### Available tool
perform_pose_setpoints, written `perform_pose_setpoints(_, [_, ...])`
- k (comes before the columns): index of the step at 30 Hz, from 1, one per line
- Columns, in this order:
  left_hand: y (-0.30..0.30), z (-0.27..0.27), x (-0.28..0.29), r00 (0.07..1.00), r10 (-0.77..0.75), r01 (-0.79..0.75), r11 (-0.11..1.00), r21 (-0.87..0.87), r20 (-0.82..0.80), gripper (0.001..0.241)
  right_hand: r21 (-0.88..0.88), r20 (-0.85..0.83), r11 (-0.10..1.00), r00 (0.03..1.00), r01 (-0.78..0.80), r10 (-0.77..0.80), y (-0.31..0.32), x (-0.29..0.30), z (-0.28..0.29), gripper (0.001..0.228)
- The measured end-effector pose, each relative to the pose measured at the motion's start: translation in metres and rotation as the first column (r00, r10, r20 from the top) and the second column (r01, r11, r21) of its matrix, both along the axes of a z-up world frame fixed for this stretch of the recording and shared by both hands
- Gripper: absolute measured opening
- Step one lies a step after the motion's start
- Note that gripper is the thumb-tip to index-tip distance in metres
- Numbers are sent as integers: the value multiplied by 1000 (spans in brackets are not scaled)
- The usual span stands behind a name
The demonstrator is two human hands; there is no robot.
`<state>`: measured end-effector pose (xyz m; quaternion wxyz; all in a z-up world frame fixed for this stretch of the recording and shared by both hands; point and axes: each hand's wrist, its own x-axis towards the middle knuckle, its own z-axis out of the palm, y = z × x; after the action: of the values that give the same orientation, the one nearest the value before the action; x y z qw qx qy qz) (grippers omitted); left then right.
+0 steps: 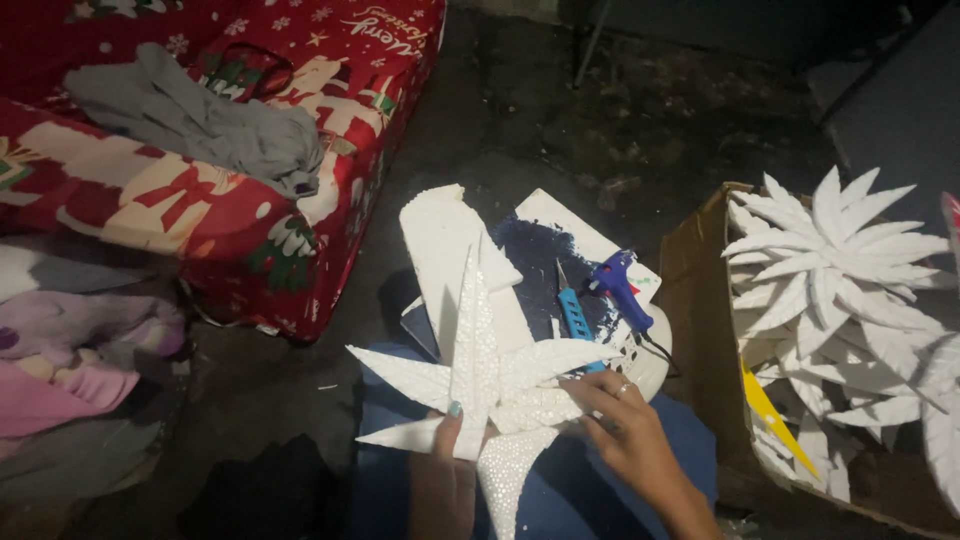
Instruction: Assembling a decorative foam structure by applying hot glue to individual pieces and pressing them together.
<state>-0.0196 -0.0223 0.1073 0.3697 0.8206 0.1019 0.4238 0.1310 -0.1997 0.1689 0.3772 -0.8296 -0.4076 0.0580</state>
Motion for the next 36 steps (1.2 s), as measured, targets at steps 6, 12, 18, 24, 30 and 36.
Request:
perform_pose_setpoints(6, [-8, 7, 8, 975, 153, -163, 986, 46, 161, 68, 87, 57, 995, 997, 38, -43, -6, -2, -3, 48])
perform_pose_setpoints(12, [-13, -4, 2, 953, -229, 302, 788, -537, 200, 48, 106, 74, 991, 993, 80, -88, -12, -4, 0, 36])
perform_pose_setpoints(18, [-5, 14, 13, 979, 194, -160, 917, 365, -59, 27, 130, 52, 978, 984, 160, -168, -12, -15, 12, 42])
perform_pose_setpoints(24, [-17, -43, 13, 957, 274, -223, 903, 367, -95, 41, 136, 157, 979, 972, 153, -174, -13, -19, 17, 38])
perform_pose_setpoints(30, [-13, 20, 14, 957, 286, -251, 900, 356, -49, 30, 72, 297, 946, 899, 315, -322, -9, -31, 17, 48])
perform_pose_setpoints(36, [-16, 33, 16, 960, 280, -243, 864, 441, -20, 10, 680, -446, 290, 694, 674, -565, 17, -60, -15, 58])
